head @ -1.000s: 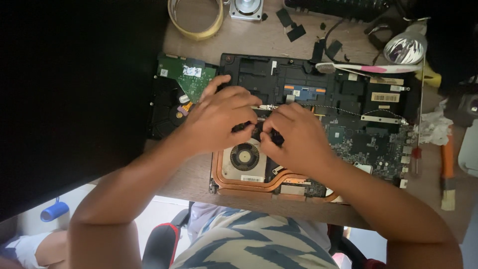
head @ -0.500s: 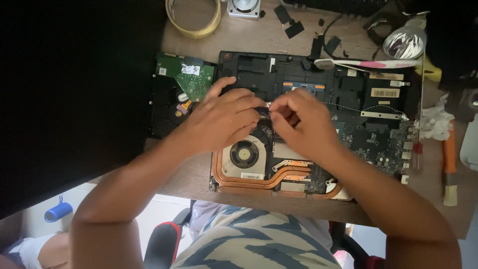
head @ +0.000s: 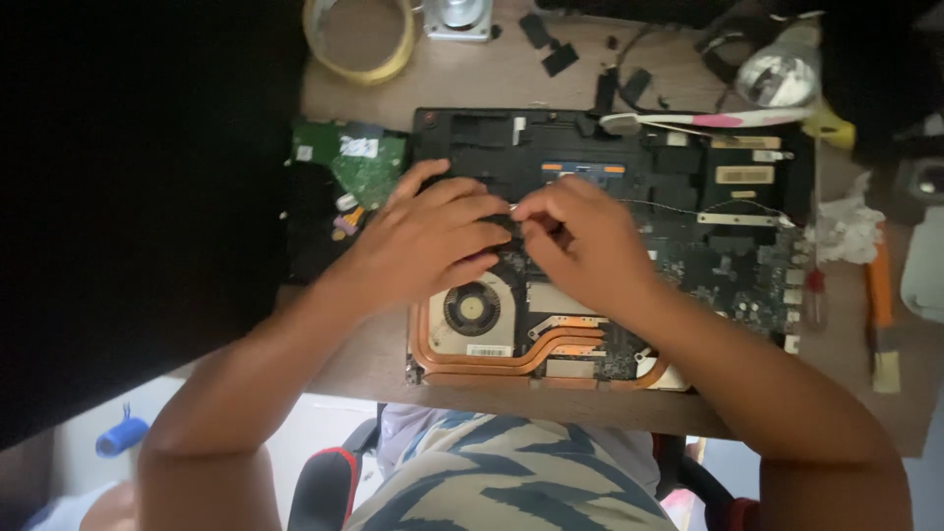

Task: Repairing a laptop by connecting internal ribbon cables and using a screwdriver on the motherboard

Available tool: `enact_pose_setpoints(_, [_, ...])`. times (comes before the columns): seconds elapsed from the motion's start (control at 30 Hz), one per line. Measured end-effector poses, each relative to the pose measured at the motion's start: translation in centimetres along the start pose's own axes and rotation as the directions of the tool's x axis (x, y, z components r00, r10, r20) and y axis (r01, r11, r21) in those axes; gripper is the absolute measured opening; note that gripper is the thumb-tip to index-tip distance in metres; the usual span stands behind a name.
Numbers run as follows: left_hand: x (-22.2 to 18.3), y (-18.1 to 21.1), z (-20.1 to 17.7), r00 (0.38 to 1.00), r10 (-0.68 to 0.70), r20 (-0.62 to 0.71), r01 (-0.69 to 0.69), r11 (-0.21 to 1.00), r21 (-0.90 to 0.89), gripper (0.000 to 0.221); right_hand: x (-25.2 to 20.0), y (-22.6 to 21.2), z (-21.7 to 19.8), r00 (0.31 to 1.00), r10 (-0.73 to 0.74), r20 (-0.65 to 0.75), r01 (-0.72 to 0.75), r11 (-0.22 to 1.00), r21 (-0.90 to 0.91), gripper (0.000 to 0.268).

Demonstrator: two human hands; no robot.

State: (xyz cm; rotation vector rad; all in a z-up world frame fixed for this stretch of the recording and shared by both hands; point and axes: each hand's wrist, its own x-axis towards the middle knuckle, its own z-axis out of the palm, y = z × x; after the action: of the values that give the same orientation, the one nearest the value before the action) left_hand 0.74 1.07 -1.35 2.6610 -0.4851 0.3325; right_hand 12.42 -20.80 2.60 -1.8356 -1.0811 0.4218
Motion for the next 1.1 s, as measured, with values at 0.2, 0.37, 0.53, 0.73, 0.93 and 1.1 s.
enact_pose_setpoints(0.2, [-0.1, 0.6, -0.1, 0.998, 0.054, 0.044, -0.055, 0.998, 0.032, 0.034, -0.3, 0.0, 0.0, 0.999, -0.036, -0.020, 0.034, 0.996, -0.086, 0.010])
enact_pose_setpoints(0.37, [-0.4, 0.7, -0.2, 0.996, 0.058, 0.066, -0.063, 0.995, 0.079, 0.037, 0.1, -0.5, -0.4, 0.996, -0.059, 0.066, 0.067, 0.989, -0.128, 0.010])
enact_pose_setpoints(0.53, [0.5, 1.6, -1.7, 0.996, 0.079, -0.047, -0.080, 0.996, -0.029, 0.026, -0.5, -2.8, -3.4, 0.993, -0.066, 0.094, 0.074, 0.993, -0.089, 0.016])
enact_pose_setpoints(0.73, [0.6, 1.6, -1.9, 0.998, 0.066, -0.025, -0.067, 0.996, -0.057, 0.019, -4.8, 0.4, -12.6, 0.997, -0.014, -0.069, -0.021, 0.880, -0.474, 0.015])
enact_pose_setpoints(0.93, [1.6, 2.7, -1.9, 0.996, -0.001, -0.092, -0.006, 0.997, -0.082, 0.012, -9.3, 4.9, -16.5, 0.973, 0.014, -0.230, -0.176, 0.690, -0.702, 0.016])
enact_pose_setpoints(1.1, [5.2, 6.1, -1.8, 0.994, -0.017, -0.110, 0.016, 1.000, -0.006, 0.010, -10.1, 8.0, -16.1, 0.980, -0.054, -0.193, -0.113, 0.647, -0.754, 0.021])
